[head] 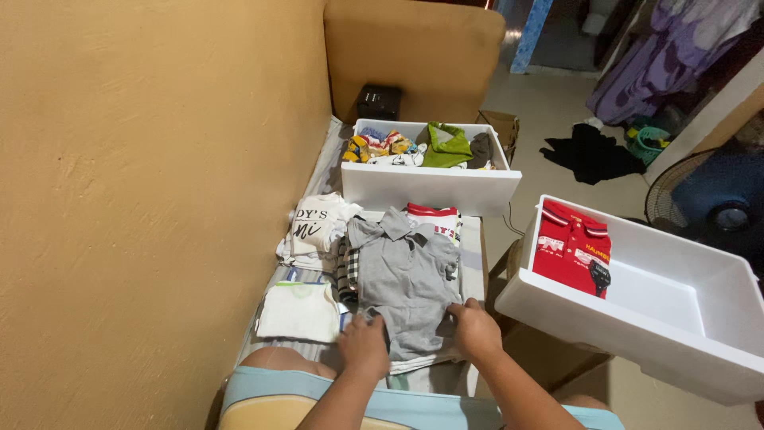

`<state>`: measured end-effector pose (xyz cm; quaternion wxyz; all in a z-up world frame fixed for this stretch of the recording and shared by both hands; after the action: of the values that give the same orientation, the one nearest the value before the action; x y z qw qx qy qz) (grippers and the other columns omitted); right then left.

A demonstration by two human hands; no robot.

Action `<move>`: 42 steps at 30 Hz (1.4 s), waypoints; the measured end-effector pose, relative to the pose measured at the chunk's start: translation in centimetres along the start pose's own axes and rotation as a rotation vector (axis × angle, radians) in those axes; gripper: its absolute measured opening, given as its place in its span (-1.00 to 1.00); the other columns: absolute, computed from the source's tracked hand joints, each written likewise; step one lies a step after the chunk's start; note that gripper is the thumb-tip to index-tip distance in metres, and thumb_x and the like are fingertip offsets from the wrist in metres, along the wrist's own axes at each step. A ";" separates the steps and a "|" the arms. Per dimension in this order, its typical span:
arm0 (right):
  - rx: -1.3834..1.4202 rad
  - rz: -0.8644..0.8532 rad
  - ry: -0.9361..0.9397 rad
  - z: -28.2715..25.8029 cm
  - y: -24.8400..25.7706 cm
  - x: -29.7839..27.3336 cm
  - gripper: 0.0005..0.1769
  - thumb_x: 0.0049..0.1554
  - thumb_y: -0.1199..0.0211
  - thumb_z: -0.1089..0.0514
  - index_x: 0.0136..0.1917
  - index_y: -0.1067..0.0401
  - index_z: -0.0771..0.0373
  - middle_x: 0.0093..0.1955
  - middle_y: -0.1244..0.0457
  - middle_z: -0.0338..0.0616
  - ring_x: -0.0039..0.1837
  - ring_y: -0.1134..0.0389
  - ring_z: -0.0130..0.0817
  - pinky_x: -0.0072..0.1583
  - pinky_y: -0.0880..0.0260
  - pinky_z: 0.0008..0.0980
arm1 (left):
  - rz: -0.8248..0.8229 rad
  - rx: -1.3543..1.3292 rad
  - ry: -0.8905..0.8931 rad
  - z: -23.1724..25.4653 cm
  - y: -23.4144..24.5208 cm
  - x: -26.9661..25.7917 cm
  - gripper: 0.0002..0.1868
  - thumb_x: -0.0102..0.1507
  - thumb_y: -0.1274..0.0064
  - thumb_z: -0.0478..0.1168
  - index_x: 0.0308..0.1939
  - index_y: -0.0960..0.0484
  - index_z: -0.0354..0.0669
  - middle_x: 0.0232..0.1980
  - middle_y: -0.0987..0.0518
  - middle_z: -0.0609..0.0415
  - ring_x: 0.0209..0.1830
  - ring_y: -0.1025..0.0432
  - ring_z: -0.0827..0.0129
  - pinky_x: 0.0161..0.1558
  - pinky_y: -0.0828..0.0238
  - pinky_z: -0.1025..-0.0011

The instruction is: The person folds clothes by hand on a bed, including a blue striped item, a red garment, a checkered jumpsuit, and a grey shirt, then places them into a white drawer.

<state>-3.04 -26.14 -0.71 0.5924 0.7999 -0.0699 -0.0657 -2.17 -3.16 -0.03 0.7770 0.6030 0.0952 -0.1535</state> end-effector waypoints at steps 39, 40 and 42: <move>1.490 -0.322 0.028 1.6 15.1 5.9 -0.68 0.31 -0.32 -0.04 -0.09 -0.38 0.22 -0.30 -0.20 -0.16 -0.25 -0.26 -0.26 -0.05 -0.39 -0.12 | -0.227 -1.536 -0.146 -3.0 19.0 6.3 -0.69 0.35 0.00 -0.13 0.04 -0.64 -0.26 -0.01 -0.71 -0.06 -0.07 -0.62 0.20 0.00 -0.57 0.15; 1.491 -0.329 0.020 2.0 14.7 6.1 -0.68 0.31 -0.32 -0.04 -0.09 -0.38 0.22 -0.30 -0.20 -0.16 -0.25 -0.26 -0.26 -0.05 -0.39 -0.12 | -0.347 -1.622 -0.178 -3.4 19.0 6.3 -0.66 0.37 0.05 -0.08 0.03 -0.62 -0.28 -0.04 -0.70 -0.09 -0.10 -0.61 0.16 0.00 -0.58 0.13; 1.599 -0.395 0.008 1.9 15.1 6.9 -0.75 0.23 -0.27 -0.03 0.01 -0.42 0.18 -0.12 -0.31 -0.23 -0.04 -0.34 -0.34 0.12 -0.38 -0.11 | -0.472 -1.711 -0.196 -3.6 18.4 6.0 -0.62 0.38 0.10 -0.03 0.01 -0.60 -0.29 -0.07 -0.69 -0.11 -0.12 -0.61 0.12 -0.01 -0.59 0.11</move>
<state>2.83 -33.61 13.02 -0.1784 0.9780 0.0485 -0.0962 10.06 3.73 13.73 0.9139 -0.2344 0.2319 -0.2367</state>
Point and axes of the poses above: each hand's wrist, its own x-axis towards the middle knuckle, its own y-axis out of the back of the hand, z = x × y, the point moved 2 cm from there along x, towards the middle knuckle
